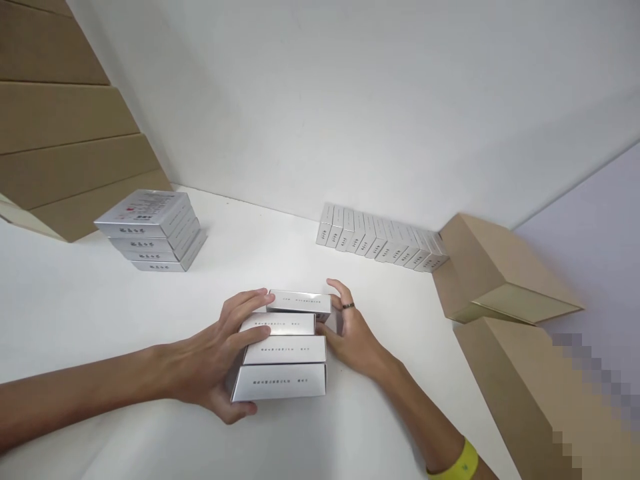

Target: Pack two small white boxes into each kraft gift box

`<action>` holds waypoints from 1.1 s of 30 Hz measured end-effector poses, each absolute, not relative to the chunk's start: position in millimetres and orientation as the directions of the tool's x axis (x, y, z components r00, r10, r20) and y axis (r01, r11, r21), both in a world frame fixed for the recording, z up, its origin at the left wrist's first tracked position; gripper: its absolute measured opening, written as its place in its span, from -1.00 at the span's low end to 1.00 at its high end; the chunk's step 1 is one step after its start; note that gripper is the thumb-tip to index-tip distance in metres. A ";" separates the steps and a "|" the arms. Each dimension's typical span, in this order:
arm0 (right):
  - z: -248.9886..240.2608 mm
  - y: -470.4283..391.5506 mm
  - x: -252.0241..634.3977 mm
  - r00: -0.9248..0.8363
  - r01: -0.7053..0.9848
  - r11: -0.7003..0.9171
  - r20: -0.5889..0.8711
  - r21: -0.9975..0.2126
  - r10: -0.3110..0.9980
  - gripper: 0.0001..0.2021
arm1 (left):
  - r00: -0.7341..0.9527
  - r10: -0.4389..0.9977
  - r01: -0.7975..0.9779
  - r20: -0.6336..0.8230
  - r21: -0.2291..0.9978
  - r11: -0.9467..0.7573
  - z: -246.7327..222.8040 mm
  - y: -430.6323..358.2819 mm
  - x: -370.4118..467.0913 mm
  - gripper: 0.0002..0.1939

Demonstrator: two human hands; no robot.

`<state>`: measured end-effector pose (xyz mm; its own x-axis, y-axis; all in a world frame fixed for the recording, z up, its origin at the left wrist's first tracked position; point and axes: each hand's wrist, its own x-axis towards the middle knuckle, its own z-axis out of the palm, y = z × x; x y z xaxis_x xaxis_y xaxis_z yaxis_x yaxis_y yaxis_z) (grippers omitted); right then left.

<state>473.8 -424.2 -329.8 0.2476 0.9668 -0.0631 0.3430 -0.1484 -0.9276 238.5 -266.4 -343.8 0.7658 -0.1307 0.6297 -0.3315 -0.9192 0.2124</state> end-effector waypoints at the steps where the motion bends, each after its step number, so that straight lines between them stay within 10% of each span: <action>1: -327.5 -422.4 473.0 0.261 0.352 -0.168 -0.076 -0.921 0.962 -0.20 | 0.760 -0.131 -0.331 0.637 0.206 -0.921 -343.9 -267.0 238.6 0.12; 12: -267.8 -435.9 524.1 0.428 0.538 -0.180 0.082 -0.824 0.900 -0.27 | 0.800 -0.083 -0.354 0.595 0.355 -0.865 -338.9 -270.1 237.4 0.05; 17: -240.9 -378.1 478.5 0.151 0.716 -0.106 0.004 -0.690 0.989 -0.57 | 0.832 -0.054 -0.344 0.552 0.437 -0.831 -342.2 -268.1 235.5 0.25; 29: -258.3 -437.1 490.6 0.036 0.578 -0.150 -0.159 -0.802 0.987 -0.11 | 0.856 0.016 -0.313 0.516 0.542 -0.780 -349.9 -262.3 237.3 0.58; 33: -280.7 -457.8 479.6 0.108 0.597 -0.200 -0.169 -0.777 0.980 -0.25 | 0.809 -0.016 -0.313 0.588 0.407 -0.858 -342.2 -266.5 229.2 0.48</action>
